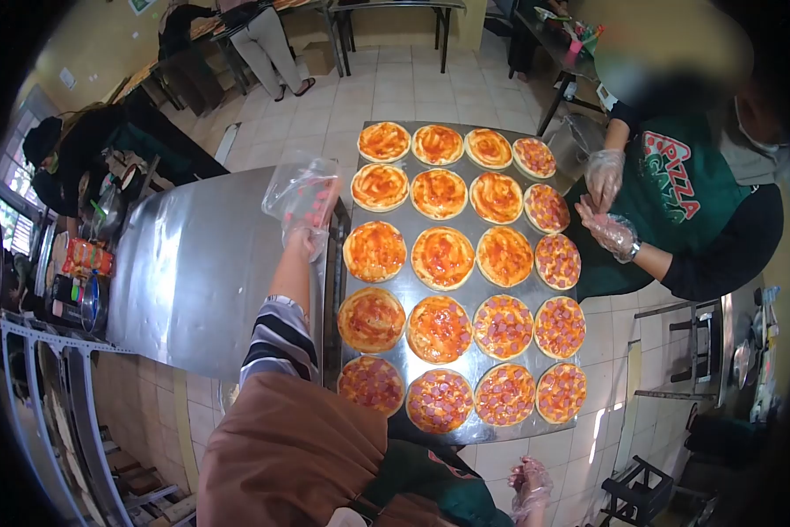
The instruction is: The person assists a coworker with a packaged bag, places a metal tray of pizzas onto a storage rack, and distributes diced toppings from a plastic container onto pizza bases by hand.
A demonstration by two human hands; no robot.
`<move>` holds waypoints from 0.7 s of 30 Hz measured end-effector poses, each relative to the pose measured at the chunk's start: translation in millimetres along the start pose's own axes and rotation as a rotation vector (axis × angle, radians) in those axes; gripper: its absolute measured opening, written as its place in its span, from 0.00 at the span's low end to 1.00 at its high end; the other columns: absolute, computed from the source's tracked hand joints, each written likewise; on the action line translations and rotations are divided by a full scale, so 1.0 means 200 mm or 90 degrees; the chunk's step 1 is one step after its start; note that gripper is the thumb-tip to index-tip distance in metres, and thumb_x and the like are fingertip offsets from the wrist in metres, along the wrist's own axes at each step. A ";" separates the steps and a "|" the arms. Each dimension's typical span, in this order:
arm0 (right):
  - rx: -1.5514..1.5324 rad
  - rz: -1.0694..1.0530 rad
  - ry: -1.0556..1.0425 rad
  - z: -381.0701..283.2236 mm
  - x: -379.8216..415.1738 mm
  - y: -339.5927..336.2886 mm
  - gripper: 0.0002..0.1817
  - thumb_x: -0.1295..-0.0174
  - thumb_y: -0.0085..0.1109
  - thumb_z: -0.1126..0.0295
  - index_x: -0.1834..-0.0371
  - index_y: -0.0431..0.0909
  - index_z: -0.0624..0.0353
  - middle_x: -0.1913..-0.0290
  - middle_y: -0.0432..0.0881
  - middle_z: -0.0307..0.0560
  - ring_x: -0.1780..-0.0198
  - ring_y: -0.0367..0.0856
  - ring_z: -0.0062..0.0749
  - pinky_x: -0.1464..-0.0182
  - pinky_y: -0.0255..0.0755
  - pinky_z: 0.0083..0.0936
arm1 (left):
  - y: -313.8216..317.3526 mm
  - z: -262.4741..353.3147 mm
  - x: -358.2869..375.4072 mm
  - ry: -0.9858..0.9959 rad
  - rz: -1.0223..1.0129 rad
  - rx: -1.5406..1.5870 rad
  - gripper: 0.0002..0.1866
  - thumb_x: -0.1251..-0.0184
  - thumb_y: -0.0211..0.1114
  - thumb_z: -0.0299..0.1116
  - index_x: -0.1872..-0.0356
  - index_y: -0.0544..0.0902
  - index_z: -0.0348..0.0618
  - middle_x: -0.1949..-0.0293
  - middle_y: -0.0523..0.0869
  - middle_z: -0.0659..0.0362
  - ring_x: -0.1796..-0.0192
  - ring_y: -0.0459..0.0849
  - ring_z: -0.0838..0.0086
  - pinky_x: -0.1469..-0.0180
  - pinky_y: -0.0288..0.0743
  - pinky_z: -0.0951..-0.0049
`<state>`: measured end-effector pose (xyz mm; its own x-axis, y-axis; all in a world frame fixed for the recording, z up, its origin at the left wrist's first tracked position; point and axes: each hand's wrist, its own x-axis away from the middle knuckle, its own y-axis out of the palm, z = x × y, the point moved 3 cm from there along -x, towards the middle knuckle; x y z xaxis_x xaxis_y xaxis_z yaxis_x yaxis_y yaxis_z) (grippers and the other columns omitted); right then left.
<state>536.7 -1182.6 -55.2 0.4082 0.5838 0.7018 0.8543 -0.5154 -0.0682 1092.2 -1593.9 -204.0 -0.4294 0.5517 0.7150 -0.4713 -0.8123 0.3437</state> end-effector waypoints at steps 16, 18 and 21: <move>0.323 -0.368 -0.462 -0.66 -0.03 0.61 0.06 0.46 0.53 0.75 0.66 0.76 0.63 0.67 0.80 0.45 0.67 0.78 0.26 0.65 0.73 0.21 | -0.16 -0.54 1.55 -0.004 -0.291 -0.182 0.22 0.50 0.58 0.33 0.52 0.70 0.38 0.57 0.76 0.55 0.56 0.75 0.68 0.54 0.67 0.67; 0.381 -0.417 -0.657 -0.70 0.05 0.65 0.06 0.49 0.54 0.76 0.67 0.77 0.60 0.67 0.80 0.45 0.66 0.79 0.30 0.64 0.73 0.22 | -0.12 -0.61 1.83 0.040 -0.264 -0.290 0.19 0.51 0.60 0.33 0.56 0.73 0.37 0.63 0.78 0.58 0.63 0.77 0.73 0.59 0.69 0.73; 0.500 -0.478 -0.851 -0.75 0.20 0.65 0.08 0.52 0.54 0.75 0.68 0.77 0.56 0.66 0.79 0.49 0.63 0.78 0.40 0.60 0.72 0.29 | -0.06 -0.80 2.15 0.037 -0.278 -0.350 0.18 0.47 0.59 0.33 0.56 0.72 0.36 0.70 0.77 0.61 0.70 0.76 0.76 0.63 0.69 0.75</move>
<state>616.5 -1320.9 71.4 -0.5070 0.8211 -0.2622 0.7428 0.2619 -0.6161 790.7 -1317.1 2.1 -0.1463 0.8271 0.5427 -0.9243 -0.3098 0.2229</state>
